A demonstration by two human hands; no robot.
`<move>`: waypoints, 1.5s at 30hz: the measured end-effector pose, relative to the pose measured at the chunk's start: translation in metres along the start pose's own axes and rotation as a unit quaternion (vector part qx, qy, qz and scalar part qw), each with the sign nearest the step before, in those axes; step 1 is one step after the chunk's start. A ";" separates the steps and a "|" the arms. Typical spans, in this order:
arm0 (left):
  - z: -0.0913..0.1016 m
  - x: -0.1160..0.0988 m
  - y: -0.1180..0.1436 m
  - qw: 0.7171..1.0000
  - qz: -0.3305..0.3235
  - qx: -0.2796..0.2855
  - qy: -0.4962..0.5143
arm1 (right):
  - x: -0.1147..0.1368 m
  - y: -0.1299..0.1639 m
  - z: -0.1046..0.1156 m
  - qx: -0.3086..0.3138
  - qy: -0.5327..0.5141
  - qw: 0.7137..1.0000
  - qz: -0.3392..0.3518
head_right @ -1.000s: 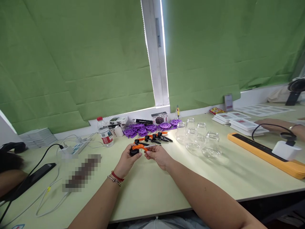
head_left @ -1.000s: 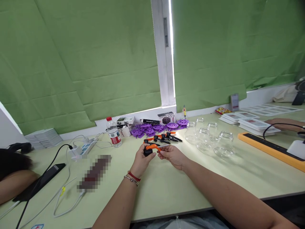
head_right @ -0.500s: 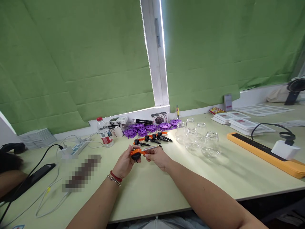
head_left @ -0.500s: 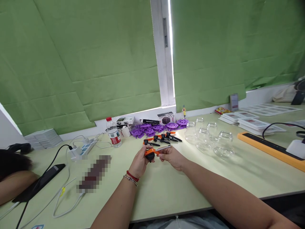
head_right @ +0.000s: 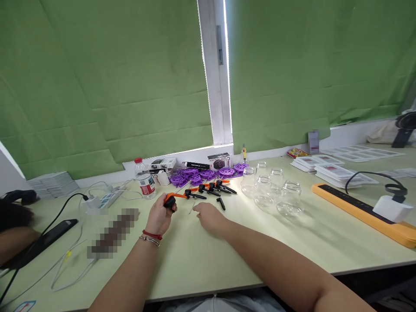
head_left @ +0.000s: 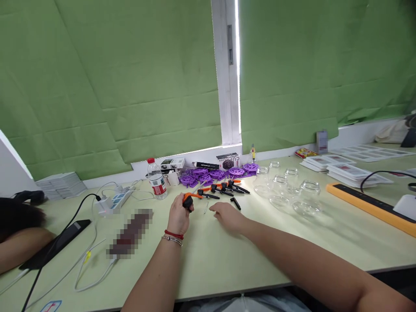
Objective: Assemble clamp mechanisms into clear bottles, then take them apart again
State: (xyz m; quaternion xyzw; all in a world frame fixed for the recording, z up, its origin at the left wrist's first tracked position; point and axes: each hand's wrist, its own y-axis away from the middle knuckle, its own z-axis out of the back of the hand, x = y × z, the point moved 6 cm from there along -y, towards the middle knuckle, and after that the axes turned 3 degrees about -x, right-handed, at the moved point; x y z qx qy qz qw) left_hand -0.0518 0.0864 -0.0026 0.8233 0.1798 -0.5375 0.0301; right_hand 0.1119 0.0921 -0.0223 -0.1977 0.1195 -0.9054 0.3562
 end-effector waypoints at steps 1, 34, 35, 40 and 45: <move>0.001 0.001 -0.001 1.000 0.001 -0.004 0.001 | 0.009 -0.005 -0.002 0.016 0.033 0.999 0.028; -0.053 0.042 0.048 0.959 0.183 0.212 -0.051 | 0.013 -0.012 0.079 -0.194 -0.411 0.884 -0.106; -0.053 0.043 0.049 0.957 0.187 0.215 -0.058 | 0.013 -0.012 0.076 -0.183 -0.410 0.888 -0.105; -0.053 0.045 0.049 0.950 0.192 0.233 -0.075 | 0.009 -0.009 0.070 -0.159 -0.400 0.899 -0.087; -0.053 0.049 0.052 0.944 0.208 0.241 -0.085 | 0.006 -0.008 0.068 -0.137 -0.411 0.899 -0.071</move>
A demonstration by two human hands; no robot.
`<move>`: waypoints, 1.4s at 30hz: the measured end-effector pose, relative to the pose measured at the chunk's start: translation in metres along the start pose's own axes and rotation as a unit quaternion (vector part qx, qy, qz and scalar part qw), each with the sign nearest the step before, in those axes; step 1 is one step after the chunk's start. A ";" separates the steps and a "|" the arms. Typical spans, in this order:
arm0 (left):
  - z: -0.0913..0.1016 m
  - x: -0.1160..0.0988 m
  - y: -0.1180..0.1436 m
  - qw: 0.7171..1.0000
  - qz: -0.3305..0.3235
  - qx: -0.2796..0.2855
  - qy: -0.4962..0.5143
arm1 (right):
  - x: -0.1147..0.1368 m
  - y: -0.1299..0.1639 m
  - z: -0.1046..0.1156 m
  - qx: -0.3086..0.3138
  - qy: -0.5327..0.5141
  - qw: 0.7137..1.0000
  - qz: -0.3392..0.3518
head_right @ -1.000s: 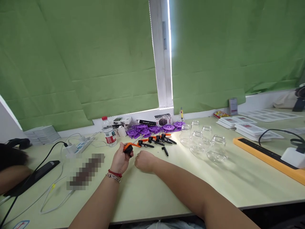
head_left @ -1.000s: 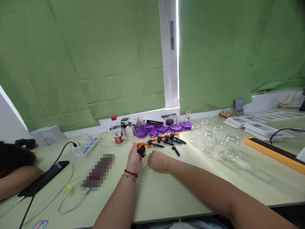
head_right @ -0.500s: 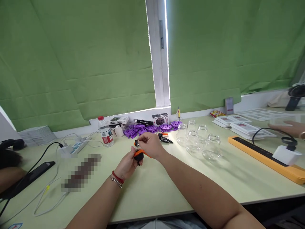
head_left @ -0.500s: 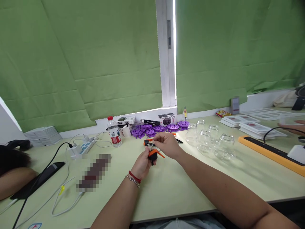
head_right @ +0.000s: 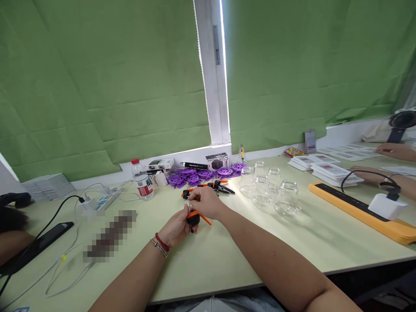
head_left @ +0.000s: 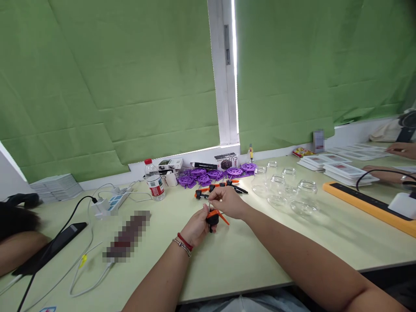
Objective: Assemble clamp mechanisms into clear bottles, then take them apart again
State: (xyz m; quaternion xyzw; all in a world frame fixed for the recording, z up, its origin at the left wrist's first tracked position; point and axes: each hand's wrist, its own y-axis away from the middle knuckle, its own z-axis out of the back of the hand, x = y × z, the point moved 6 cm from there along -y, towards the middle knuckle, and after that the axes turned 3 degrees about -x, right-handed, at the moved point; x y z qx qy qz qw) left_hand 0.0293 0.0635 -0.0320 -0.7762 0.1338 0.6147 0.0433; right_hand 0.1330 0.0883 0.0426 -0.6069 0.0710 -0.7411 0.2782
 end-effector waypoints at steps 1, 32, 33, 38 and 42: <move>-0.001 0.001 0.001 1.000 0.005 0.006 0.002 | -0.001 -0.001 0.000 0.010 -0.005 1.000 -0.005; 0.015 0.009 -0.011 0.988 0.050 -0.024 0.142 | -0.005 0.018 -0.025 0.149 0.299 0.938 0.086; 0.017 0.009 -0.012 0.988 0.054 -0.025 0.140 | -0.004 0.017 -0.022 0.149 0.308 0.936 0.087; 0.027 0.007 -0.014 0.991 0.056 -0.062 0.101 | -0.004 -0.002 0.031 0.014 0.292 0.956 0.035; 0.035 0.003 -0.015 0.989 0.048 -0.109 0.089 | -0.042 -0.007 0.073 -0.052 0.360 0.924 -0.122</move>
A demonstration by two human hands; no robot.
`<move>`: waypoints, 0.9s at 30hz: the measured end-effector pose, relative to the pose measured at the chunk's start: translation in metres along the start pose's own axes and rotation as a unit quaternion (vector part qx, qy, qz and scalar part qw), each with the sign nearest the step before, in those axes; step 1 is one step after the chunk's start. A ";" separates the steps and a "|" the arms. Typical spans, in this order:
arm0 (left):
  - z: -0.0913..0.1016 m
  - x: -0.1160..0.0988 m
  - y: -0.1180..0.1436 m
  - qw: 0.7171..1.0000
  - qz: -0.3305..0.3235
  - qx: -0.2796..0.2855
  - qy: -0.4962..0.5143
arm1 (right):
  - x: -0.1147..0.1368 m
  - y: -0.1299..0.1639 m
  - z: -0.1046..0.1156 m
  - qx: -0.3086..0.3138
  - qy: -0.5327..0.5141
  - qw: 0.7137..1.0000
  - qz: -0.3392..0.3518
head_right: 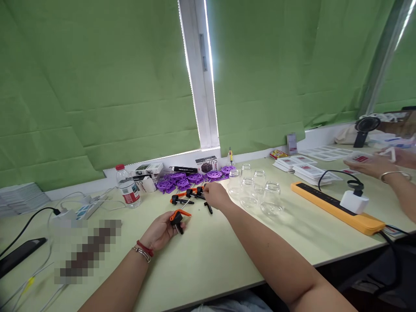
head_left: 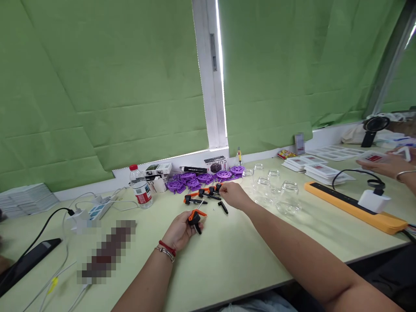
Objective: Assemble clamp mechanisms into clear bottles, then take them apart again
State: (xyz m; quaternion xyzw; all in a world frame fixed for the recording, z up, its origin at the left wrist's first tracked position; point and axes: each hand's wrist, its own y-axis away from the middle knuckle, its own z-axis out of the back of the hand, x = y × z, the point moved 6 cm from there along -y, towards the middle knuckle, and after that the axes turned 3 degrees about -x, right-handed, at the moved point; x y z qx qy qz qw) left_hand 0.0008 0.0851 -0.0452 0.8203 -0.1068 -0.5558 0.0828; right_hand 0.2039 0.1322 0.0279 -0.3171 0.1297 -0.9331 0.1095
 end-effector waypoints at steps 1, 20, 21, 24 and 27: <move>0.002 -0.001 0.000 1.000 -0.003 -0.012 -0.001 | -0.011 -0.001 -0.005 0.009 0.014 1.000 -0.022; 0.007 -0.023 0.000 0.997 -0.076 0.000 0.011 | -0.024 0.018 -0.051 0.101 -0.053 0.993 0.023; 0.007 -0.026 0.002 0.996 -0.086 0.004 0.024 | -0.016 0.022 -0.054 0.113 -0.068 0.990 0.042; 0.006 -0.033 0.005 0.993 -0.105 0.016 0.050 | 0.004 0.033 -0.062 0.132 -0.116 0.981 0.088; 0.003 -0.032 0.007 0.992 -0.107 0.031 0.058 | 0.018 0.038 -0.064 0.129 -0.167 0.971 0.115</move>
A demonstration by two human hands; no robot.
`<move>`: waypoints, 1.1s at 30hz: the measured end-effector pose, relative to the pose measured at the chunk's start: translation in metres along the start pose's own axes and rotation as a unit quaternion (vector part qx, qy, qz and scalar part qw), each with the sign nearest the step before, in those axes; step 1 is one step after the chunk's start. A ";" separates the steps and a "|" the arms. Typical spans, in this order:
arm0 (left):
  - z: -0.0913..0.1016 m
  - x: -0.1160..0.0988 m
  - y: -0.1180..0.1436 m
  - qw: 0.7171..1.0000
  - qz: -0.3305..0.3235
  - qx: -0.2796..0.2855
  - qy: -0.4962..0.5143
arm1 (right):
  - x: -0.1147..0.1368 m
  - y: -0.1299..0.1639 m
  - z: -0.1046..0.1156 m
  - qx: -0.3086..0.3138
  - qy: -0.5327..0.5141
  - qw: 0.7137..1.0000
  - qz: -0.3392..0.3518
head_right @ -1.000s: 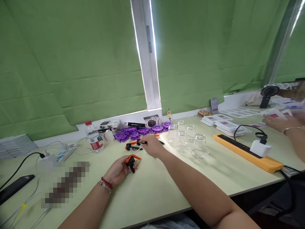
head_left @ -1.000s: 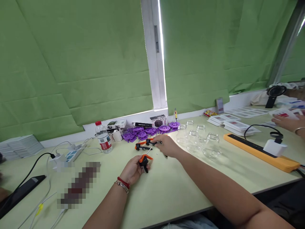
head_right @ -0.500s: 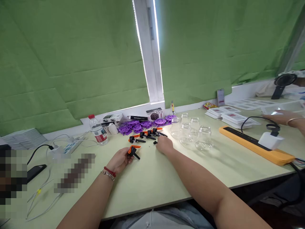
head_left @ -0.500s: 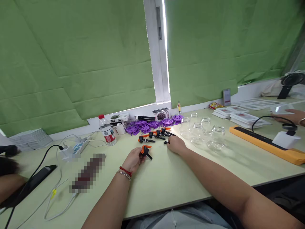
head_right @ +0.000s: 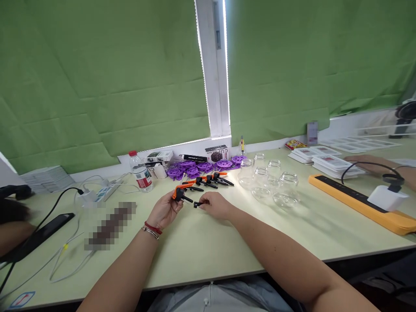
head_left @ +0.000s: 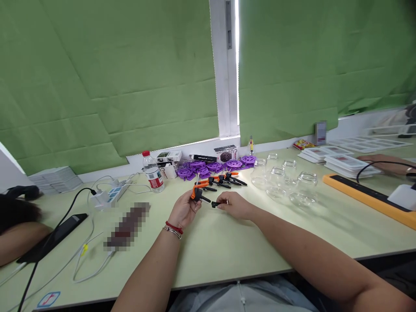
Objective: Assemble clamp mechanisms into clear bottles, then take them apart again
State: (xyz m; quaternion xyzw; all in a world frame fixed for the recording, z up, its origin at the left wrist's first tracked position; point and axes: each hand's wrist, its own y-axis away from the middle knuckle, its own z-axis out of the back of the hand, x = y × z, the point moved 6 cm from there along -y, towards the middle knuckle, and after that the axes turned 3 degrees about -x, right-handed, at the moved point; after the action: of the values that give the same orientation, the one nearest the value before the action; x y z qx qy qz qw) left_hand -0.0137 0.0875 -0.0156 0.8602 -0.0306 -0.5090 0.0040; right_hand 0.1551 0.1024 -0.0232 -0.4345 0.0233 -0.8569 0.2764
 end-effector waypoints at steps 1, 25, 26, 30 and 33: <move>-0.001 0.001 0.000 1.000 0.000 0.005 0.001 | 0.002 0.000 -0.001 -0.005 -0.009 1.000 0.006; 0.000 0.002 0.003 0.999 -0.002 -0.034 -0.009 | 0.012 0.006 0.003 -0.086 0.030 0.994 0.051; 0.000 0.003 0.003 0.999 0.007 -0.035 0.006 | 0.012 0.006 0.005 -0.096 0.026 0.994 0.053; 0.002 0.006 0.001 0.998 0.025 -0.053 0.036 | 0.020 0.009 0.009 -0.122 0.017 0.990 0.072; 0.004 0.006 0.001 0.998 0.008 -0.061 0.015 | 0.023 0.010 0.008 -0.113 0.015 0.991 0.073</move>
State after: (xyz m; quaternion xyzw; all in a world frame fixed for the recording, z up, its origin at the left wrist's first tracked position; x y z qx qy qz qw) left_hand -0.0145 0.0861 -0.0224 0.8656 -0.0065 -0.4969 0.0610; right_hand 0.1551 0.0848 -0.0042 -0.4469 0.1563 -0.8327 0.2871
